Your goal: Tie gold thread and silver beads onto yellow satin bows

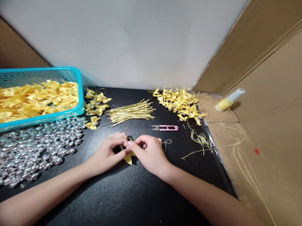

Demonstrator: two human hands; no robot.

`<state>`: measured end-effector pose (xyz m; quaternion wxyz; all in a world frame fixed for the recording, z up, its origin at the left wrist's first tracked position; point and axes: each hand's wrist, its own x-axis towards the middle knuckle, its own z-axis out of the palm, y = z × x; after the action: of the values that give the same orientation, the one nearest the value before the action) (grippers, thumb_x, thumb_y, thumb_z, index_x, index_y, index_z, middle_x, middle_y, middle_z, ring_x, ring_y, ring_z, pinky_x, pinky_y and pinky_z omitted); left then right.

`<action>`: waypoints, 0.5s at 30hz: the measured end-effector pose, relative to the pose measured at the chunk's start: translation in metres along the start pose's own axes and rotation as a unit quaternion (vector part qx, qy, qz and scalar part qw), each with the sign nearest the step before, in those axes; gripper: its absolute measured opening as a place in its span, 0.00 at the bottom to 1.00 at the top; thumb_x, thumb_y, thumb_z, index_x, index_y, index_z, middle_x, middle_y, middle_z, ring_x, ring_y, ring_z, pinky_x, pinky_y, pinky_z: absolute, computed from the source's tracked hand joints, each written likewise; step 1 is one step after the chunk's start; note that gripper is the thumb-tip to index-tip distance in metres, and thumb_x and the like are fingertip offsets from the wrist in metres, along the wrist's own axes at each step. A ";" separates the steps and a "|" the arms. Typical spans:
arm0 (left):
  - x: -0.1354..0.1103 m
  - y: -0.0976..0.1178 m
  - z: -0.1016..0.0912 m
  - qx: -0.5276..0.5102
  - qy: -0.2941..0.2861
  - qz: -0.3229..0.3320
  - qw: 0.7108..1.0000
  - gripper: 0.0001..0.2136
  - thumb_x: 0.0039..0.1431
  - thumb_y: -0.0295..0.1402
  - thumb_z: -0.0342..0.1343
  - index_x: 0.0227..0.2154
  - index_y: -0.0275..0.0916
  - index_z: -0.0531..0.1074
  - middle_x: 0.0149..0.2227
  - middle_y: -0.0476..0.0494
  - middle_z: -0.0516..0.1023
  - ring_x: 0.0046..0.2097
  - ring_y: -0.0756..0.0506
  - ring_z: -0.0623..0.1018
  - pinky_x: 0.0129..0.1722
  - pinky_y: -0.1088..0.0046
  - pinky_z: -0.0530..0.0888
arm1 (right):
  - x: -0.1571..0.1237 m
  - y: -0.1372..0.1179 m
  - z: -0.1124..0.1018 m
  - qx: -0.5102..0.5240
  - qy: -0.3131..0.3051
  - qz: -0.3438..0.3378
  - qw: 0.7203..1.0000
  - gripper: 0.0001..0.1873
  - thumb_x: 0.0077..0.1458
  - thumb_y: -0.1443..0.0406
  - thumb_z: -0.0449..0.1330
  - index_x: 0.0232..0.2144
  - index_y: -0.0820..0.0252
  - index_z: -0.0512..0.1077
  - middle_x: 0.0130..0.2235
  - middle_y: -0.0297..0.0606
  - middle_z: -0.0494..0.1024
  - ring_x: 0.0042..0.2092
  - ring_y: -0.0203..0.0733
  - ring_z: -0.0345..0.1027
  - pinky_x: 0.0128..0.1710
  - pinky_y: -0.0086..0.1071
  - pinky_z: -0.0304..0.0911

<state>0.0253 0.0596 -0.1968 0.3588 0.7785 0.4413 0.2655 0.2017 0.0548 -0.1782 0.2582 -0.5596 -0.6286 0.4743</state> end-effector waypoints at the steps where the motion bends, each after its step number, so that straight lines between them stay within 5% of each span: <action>1: 0.000 0.000 0.000 0.000 -0.001 0.001 1.000 0.09 0.57 0.29 0.52 0.22 0.38 0.70 0.25 0.52 0.68 0.33 0.48 0.66 0.38 0.69 0.60 | 0.000 0.001 0.001 -0.004 -0.001 -0.005 1.000 0.17 0.56 0.56 0.55 0.21 0.60 0.70 0.24 0.32 0.71 0.28 0.35 0.61 0.33 0.30 0.55; 11: 0.001 0.002 -0.001 -0.012 0.002 -0.005 1.000 0.08 0.55 0.28 0.52 0.22 0.38 0.70 0.26 0.52 0.69 0.33 0.48 0.67 0.39 0.69 0.60 | 0.002 0.006 -0.005 0.027 0.024 -0.064 0.997 0.13 0.57 0.61 0.54 0.23 0.59 0.67 0.26 0.33 0.69 0.31 0.37 0.62 0.35 0.31 0.56; 15: 0.000 0.001 -0.001 -0.012 0.000 -0.007 1.000 0.08 0.56 0.28 0.52 0.22 0.38 0.70 0.25 0.52 0.69 0.33 0.48 0.67 0.38 0.69 0.60 | 0.005 0.005 -0.008 0.130 -0.006 -0.022 0.991 0.11 0.54 0.60 0.56 0.25 0.60 0.70 0.27 0.33 0.70 0.31 0.37 0.62 0.34 0.31 0.57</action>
<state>0.0251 0.0597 -0.1948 0.3696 0.7710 0.4439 0.2681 0.2093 0.0620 -0.1801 0.3352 -0.5044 -0.5757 0.5494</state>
